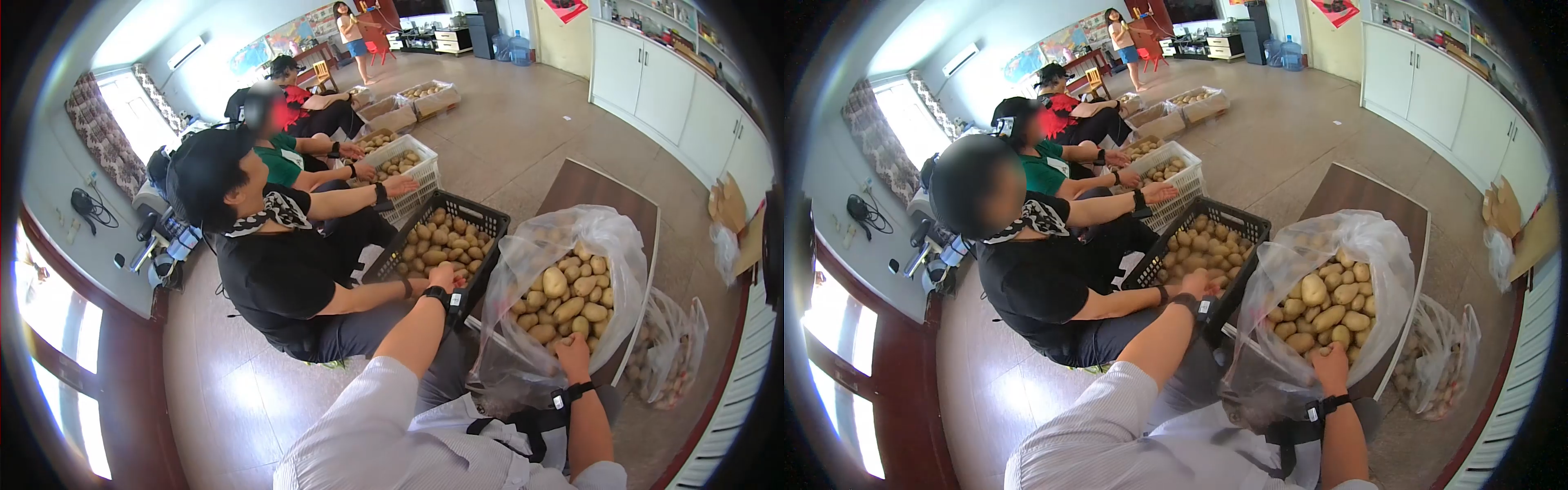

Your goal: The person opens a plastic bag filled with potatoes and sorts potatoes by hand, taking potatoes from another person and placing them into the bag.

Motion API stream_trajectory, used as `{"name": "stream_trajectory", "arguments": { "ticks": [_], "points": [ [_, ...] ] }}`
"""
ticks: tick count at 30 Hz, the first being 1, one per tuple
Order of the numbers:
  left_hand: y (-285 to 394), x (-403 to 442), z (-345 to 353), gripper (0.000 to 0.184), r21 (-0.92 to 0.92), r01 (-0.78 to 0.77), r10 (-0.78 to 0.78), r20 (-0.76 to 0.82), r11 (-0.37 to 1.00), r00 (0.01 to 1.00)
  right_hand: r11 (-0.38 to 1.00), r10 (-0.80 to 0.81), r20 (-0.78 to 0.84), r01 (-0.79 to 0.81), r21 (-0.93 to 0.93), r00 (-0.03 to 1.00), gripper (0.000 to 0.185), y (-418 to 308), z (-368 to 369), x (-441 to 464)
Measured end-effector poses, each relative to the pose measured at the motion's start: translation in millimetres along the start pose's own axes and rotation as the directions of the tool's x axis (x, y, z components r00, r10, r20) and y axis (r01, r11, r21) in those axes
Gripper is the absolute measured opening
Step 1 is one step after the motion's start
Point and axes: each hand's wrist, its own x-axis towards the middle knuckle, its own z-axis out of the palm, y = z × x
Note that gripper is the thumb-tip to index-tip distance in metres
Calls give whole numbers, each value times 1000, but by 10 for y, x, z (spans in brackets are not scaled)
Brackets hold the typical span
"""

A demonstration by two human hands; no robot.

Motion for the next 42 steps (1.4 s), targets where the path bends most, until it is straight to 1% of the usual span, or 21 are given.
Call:
{"name": "stream_trajectory", "arguments": {
  "ticks": [1,2,4,6,7,11,14,15,16,18,19,20,21,23,26,27,30,34,36,40,42],
  "points": [
    [-71,183,-88,30,49,-72,65,149,996,987,1000,1,-5,-1,3,1000,40,44,28,28],
    [-153,374,-111,30,50,-74,65,152,996,986,999,-19,-28,21,42,999,42,104,73,67],
    [-45,50,27,31,-43,20,-21,-26,999,999,996,-38,-54,43,81,998,44,130,99,104],
    [-43,34,30,32,9,17,-17,2,1000,1000,925,85,59,-100,367,995,43,84,69,73],
    [-55,22,38,33,59,9,-11,33,998,999,925,89,57,-104,366,994,43,130,79,77],
    [-88,33,63,32,29,-47,47,-7,998,999,840,68,76,-98,533,995,39,163,107,117],
    [-292,576,-127,34,50,-72,73,-26,996,997,787,88,127,-147,599,988,36,38,32,63],
    [-478,981,-298,32,218,-518,471,235,827,850,759,102,165,-184,624,981,35,-1,14,43],
    [-411,894,-307,30,370,-661,546,375,653,750,765,95,176,-185,617,980,35,56,38,86],
    [-278,706,-327,26,500,-854,636,614,144,467,792,89,146,-159,590,985,38,122,130,157],
    [-195,372,-85,24,372,-553,490,256,746,833,788,83,166,-166,593,983,32,44,91,120],
    [-142,158,57,23,-28,-60,60,14,998,998,794,74,186,-171,583,980,32,8,97,104],
    [-130,119,55,23,-38,-58,58,1,998,998,777,87,199,-191,600,976,30,5,91,112],
    [-125,42,109,22,17,-69,65,165,997,984,764,102,194,-202,613,976,23,12,102,132],
    [-110,-290,327,22,64,-170,166,60,983,984,714,89,246,-234,660,965,23,50,104,153],
    [-87,-328,330,24,93,-167,156,112,982,981,716,91,253,-240,656,963,23,52,91,153],
    [-129,-349,380,28,41,-143,138,105,989,985,618,71,304,-281,734,950,24,69,63,141],
    [-87,-506,451,28,135,-158,149,77,978,986,542,39,337,-304,784,941,26,69,25,162],
    [-115,-502,481,33,169,-158,142,104,973,984,562,17,349,-298,772,937,24,66,19,161],
    [-150,-545,518,28,168,-157,136,128,973,982,547,-36,390,-308,778,920,22,-15,79,138],
    [-146,-581,537,27,188,-164,122,213,968,969,517,-107,400,-293,804,910,20,-44,113,117]
  ]
}}
